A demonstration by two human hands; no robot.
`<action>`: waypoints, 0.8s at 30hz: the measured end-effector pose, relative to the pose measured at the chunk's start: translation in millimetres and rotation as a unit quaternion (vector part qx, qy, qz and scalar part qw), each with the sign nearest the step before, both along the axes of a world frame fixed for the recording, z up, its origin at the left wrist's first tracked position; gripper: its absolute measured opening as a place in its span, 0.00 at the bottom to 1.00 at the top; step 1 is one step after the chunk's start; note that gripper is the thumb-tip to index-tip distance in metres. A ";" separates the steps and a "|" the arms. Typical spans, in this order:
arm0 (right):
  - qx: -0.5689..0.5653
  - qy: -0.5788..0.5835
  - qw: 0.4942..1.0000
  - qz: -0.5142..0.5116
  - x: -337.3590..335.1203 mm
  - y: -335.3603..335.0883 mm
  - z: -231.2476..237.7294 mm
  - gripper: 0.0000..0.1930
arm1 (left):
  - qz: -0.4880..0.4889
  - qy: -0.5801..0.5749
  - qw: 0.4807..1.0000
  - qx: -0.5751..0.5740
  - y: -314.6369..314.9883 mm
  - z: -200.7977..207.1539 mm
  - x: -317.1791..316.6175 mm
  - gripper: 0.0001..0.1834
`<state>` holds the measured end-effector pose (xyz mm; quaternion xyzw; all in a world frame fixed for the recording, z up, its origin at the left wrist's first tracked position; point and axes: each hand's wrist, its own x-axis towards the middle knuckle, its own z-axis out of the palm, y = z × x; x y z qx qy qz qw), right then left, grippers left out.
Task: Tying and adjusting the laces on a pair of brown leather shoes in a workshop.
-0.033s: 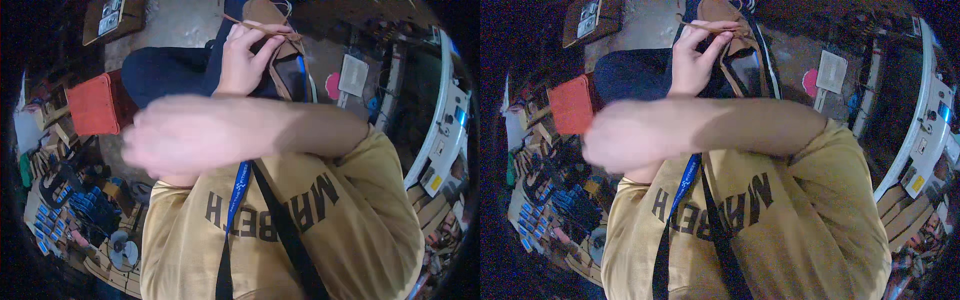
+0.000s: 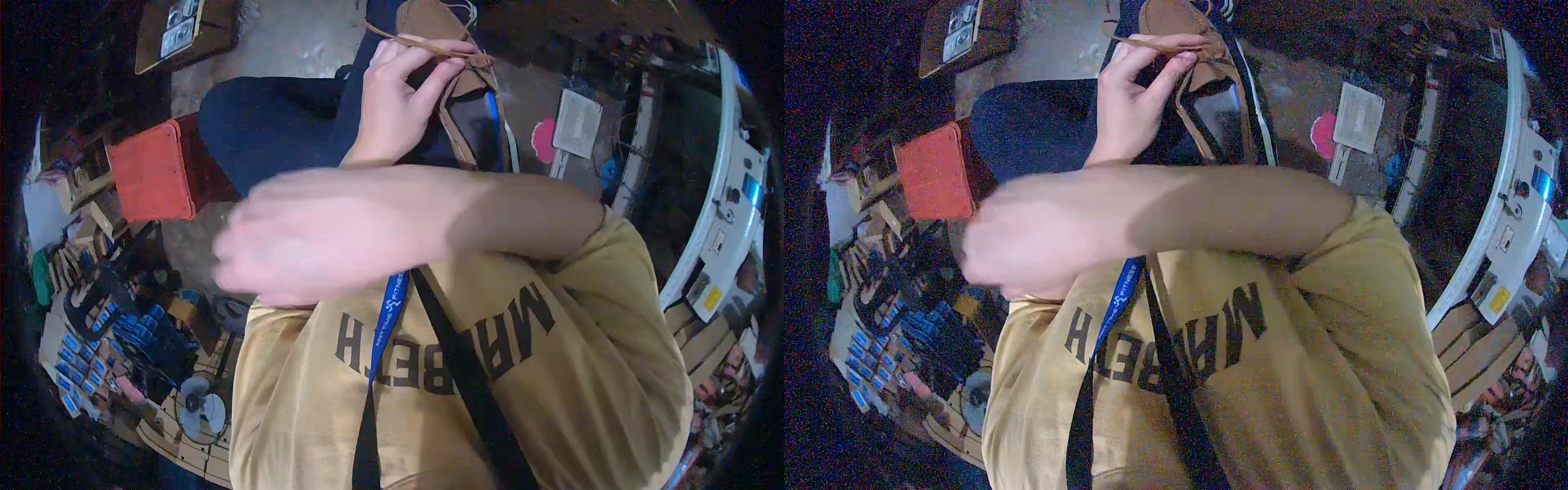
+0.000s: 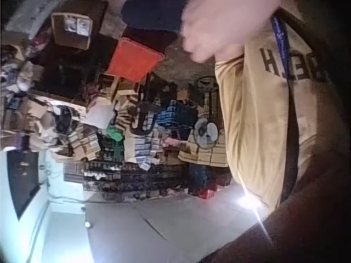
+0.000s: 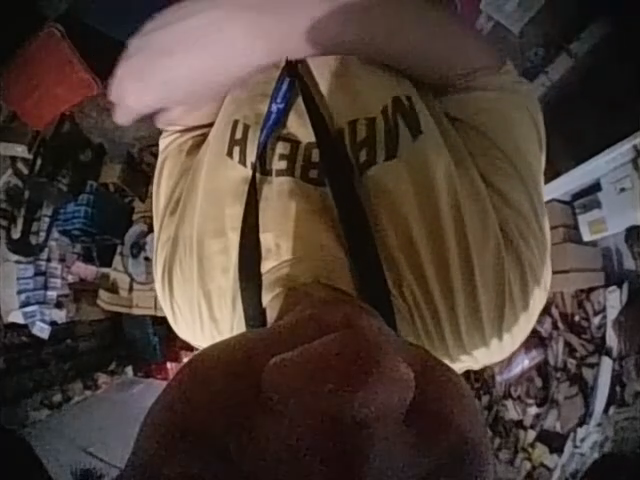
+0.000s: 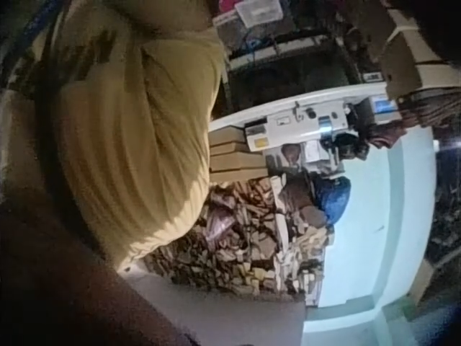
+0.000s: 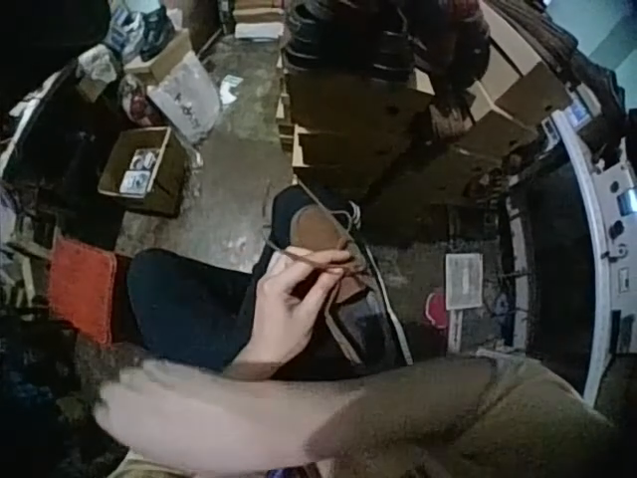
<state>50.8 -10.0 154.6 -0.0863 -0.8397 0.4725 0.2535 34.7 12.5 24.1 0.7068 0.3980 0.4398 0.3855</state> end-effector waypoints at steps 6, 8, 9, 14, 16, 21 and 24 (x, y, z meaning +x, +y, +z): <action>-0.102 0.013 0.978 -0.180 139.4 15.4 -8.8 0.15 | 0.058 -0.111 0.981 -0.146 -8.5 8.5 7.4 0.15; -0.149 -0.028 0.926 -0.346 207.8 15.6 -24.5 0.13 | 0.040 -0.114 0.984 -0.130 -6.0 1.0 7.5 0.17; -0.170 -0.024 0.889 -0.425 228.1 10.7 -44.2 0.11 | 0.042 -0.112 0.984 -0.130 -6.9 -3.7 7.2 0.17; -0.185 -0.106 0.880 -0.425 233.6 -2.5 -87.3 0.13 | 0.025 -0.074 0.990 -0.119 -7.8 -5.0 9.4 0.15; -0.195 -0.083 0.886 -0.413 233.2 -4.4 -100.6 0.13 | 0.038 -0.031 0.997 -0.062 -9.8 -2.2 9.1 0.14; -0.164 -0.090 0.884 -0.429 194.9 6.9 -92.0 0.06 | 0.051 -0.021 0.998 -0.023 -13.5 -3.9 3.3 0.12; -0.159 -0.123 0.883 -0.423 191.1 14.0 -85.9 0.06 | 0.008 -0.111 0.990 -0.085 -10.2 2.7 -6.5 0.09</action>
